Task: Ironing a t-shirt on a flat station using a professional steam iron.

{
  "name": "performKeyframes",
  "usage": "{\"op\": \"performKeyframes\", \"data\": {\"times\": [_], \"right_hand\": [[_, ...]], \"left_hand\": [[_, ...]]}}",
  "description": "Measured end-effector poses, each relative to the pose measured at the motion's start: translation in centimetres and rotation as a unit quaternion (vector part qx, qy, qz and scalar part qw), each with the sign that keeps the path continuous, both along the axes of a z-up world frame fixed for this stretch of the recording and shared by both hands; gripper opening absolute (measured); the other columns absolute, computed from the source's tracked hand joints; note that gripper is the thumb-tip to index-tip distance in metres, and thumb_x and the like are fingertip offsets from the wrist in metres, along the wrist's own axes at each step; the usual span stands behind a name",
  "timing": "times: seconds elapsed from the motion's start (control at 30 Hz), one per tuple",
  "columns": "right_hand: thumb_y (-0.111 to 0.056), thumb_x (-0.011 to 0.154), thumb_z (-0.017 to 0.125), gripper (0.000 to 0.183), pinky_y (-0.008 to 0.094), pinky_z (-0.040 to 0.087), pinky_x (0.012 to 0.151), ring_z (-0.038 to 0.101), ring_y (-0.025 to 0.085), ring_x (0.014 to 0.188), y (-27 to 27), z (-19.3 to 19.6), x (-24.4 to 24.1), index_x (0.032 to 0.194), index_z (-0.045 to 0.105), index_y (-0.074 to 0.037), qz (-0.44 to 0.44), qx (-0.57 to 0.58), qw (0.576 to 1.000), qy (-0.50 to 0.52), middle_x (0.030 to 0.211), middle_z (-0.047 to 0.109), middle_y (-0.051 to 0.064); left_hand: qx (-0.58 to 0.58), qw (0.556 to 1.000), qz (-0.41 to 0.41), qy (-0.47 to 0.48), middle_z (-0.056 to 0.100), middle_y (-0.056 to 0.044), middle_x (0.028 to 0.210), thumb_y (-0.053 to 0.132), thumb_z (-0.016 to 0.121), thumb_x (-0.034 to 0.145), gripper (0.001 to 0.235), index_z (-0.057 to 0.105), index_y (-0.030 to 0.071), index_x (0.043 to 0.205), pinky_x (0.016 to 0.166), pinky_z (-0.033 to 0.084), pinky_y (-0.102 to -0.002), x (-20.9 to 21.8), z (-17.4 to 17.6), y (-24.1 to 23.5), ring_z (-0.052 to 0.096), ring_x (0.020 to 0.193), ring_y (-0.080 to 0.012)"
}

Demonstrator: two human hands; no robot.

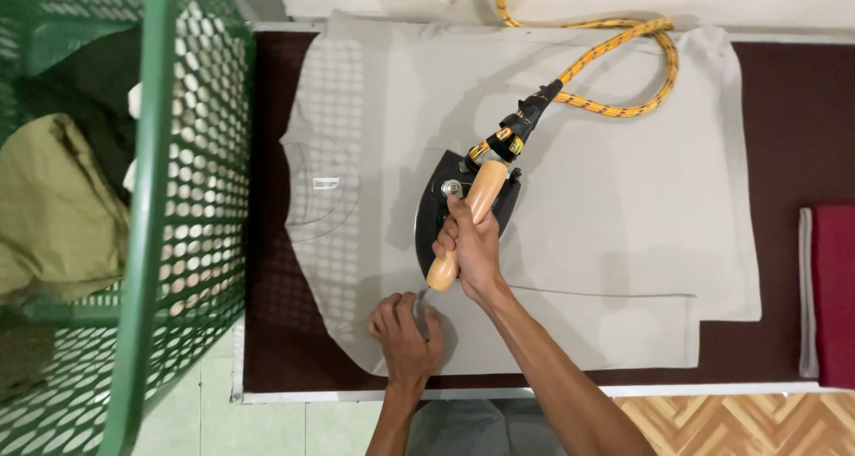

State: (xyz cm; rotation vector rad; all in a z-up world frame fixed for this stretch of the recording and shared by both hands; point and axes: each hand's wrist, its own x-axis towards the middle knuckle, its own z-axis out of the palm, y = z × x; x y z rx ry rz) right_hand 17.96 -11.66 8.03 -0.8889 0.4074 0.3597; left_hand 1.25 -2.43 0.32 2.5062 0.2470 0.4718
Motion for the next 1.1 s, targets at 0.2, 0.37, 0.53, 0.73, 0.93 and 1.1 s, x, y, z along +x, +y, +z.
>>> {"op": "performKeyframes", "data": {"times": [0.2,0.37,0.53,0.73,0.93,1.1], "right_hand": [[-0.022,0.102,0.061,0.028,0.028,0.040,0.044,0.041,0.008,0.050,-3.7,0.0,-0.3,0.086,0.039,-0.014,-0.027,0.002,1.000,0.009,0.063,0.039,-0.003],[-0.023,0.101,0.062,0.024,0.028,0.039,0.043,0.038,0.008,0.049,-6.9,0.0,-0.6,0.092,0.042,-0.014,-0.041,-0.013,0.998,0.034,0.061,0.036,-0.003],[-0.023,0.100,0.063,0.025,0.028,0.037,0.042,0.038,0.008,0.047,-10.2,-0.2,-1.1,0.090,0.043,-0.013,-0.050,-0.024,0.997,0.053,0.060,0.037,-0.003],[-0.024,0.100,0.063,0.026,0.029,0.038,0.041,0.039,0.008,0.046,-14.1,-0.3,-1.3,0.087,0.044,-0.011,-0.054,-0.040,0.996,0.051,0.059,0.039,-0.002],[-0.023,0.100,0.063,0.027,0.028,0.037,0.041,0.037,0.008,0.046,-18.2,0.4,-1.1,0.085,0.043,-0.012,-0.076,-0.054,0.994,0.061,0.059,0.038,-0.003],[-0.023,0.101,0.063,0.029,0.028,0.036,0.041,0.037,0.007,0.047,-22.0,-0.1,-1.2,0.083,0.043,-0.012,-0.101,-0.057,0.991,0.062,0.058,0.036,-0.003]], "left_hand": [[0.012,1.000,-0.021,-0.007,0.053,-0.018,0.122,0.018,0.068,0.088,0.040,0.057,0.002,0.124,0.105,0.030,-0.054,1.2,0.8,-2.0,0.047,0.119,-0.0381],[0.014,0.999,-0.044,0.008,0.052,-0.020,0.126,0.015,0.067,0.085,0.043,0.057,0.001,0.124,0.108,0.031,-0.056,2.2,1.1,-3.9,0.047,0.122,-0.0414],[0.012,0.997,-0.077,0.021,0.050,-0.023,0.134,0.014,0.066,0.085,0.049,0.054,-0.003,0.129,0.116,0.029,-0.060,3.5,1.4,-6.0,0.044,0.130,-0.0432],[0.013,0.991,-0.126,0.042,0.048,-0.025,0.141,0.013,0.062,0.088,0.052,0.052,-0.005,0.136,0.119,0.026,-0.062,4.9,2.3,-8.7,0.041,0.137,-0.0443],[0.011,0.986,-0.156,0.060,0.047,-0.026,0.146,0.014,0.059,0.091,0.052,0.050,-0.006,0.139,0.120,0.025,-0.061,5.8,2.1,-11.4,0.040,0.140,-0.0440],[0.022,0.982,-0.177,0.062,0.043,-0.027,0.153,0.015,0.057,0.094,0.056,0.048,-0.006,0.145,0.122,0.025,-0.059,7.1,2.3,-13.7,0.036,0.146,-0.0452]]}}
